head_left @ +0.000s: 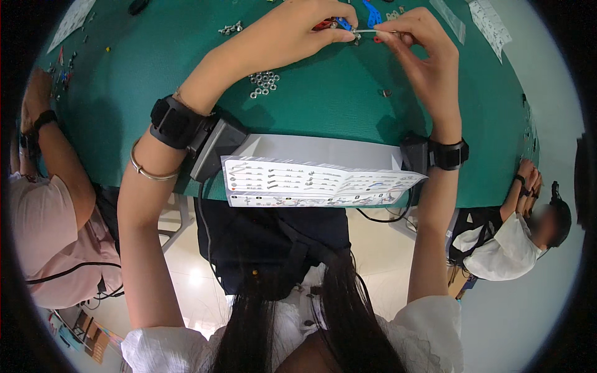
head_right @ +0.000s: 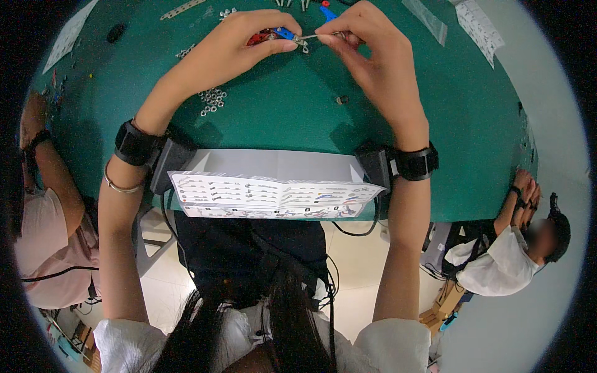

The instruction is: The person assembles a toy model by hand, connecting metal and plastic parts using small screws and nuts.

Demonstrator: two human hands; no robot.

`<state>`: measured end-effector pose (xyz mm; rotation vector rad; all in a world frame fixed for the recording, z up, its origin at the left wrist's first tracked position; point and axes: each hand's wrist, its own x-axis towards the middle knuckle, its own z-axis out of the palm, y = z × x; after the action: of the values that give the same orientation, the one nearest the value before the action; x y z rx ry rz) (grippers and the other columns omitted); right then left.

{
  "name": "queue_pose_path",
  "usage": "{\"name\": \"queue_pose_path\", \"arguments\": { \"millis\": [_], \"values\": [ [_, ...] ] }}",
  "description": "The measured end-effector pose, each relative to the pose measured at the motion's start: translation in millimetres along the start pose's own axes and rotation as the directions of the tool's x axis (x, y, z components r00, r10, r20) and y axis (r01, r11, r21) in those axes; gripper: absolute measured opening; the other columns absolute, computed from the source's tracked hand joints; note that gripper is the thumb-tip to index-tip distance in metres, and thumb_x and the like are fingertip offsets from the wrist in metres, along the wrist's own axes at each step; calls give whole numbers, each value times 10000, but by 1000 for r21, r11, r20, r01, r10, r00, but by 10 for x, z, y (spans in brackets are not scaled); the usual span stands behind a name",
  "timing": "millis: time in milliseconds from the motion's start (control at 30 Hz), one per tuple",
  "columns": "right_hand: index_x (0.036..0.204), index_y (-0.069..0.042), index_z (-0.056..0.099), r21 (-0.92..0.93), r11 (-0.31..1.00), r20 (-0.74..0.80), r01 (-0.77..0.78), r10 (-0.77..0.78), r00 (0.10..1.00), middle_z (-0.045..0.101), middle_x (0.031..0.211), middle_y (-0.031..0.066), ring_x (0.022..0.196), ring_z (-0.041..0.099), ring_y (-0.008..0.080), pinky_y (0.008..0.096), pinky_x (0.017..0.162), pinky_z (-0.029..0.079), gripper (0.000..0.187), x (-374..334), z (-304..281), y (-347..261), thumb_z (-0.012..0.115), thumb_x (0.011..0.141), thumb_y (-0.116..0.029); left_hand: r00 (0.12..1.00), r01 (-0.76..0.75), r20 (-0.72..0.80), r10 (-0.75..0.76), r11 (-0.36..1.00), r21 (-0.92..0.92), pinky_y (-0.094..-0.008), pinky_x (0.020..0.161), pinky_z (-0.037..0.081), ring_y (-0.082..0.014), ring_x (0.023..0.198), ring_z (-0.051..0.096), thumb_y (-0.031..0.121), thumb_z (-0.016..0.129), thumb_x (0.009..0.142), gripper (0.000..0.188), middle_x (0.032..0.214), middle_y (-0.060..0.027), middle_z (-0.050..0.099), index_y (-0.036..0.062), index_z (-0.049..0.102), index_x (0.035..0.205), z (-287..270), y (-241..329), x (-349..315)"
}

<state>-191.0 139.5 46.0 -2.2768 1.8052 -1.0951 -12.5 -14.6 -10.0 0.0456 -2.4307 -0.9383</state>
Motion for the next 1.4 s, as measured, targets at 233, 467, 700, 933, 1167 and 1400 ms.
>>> {"name": "queue_pose_path", "arguments": {
  "millis": [233,467,700,933,1167,1400],
  "values": [
    [999,-61,754,-51,999,3,0,0,1000,606,906,1,734,468,87,231,642,387,140,-25,-53,40,752,865,-17,979,170,144,-147,971,-168,-292,761,470,-128,812,579,295,632,998,284,907,-38,631,31,662,1097,4,-1,-12],
    [1010,-62,748,17,997,75,-79,78,994,628,951,-7,736,486,76,226,617,384,147,-62,-66,80,745,873,-9,962,210,231,-143,930,-301,-250,678,375,-83,745,450,310,602,1021,271,820,3,521,48,646,1072,41,-24,-19],
    [1014,-54,742,20,998,84,-61,59,995,636,967,5,772,537,97,227,656,436,158,-49,-68,50,734,872,14,967,173,233,-100,931,-320,-243,650,355,-75,751,428,323,564,1044,276,831,17,510,53,620,1046,59,-32,-19],
    [1028,-60,741,-29,999,88,-20,23,996,674,1003,20,836,614,116,240,700,497,167,-46,-69,23,730,874,2,943,261,296,-153,892,-370,-225,677,402,-61,800,471,388,486,1073,349,867,31,544,66,606,1009,-3,-10,-29],
    [1045,-63,706,23,998,112,-61,58,992,689,1020,28,877,675,148,282,732,553,164,-65,-24,20,734,883,-64,967,164,239,-84,928,-336,-245,678,401,-82,774,472,361,510,1065,333,843,6,537,47,615,1028,43,4,-24],
    [1030,-52,727,100,991,113,-86,75,991,700,1016,16,935,681,146,279,791,579,133,-47,21,31,729,897,-60,963,167,252,-92,941,-293,-262,685,414,-95,768,482,350,524,1061,327,832,-2,524,37,609,1021,32,-31,-23]
  ]
}}
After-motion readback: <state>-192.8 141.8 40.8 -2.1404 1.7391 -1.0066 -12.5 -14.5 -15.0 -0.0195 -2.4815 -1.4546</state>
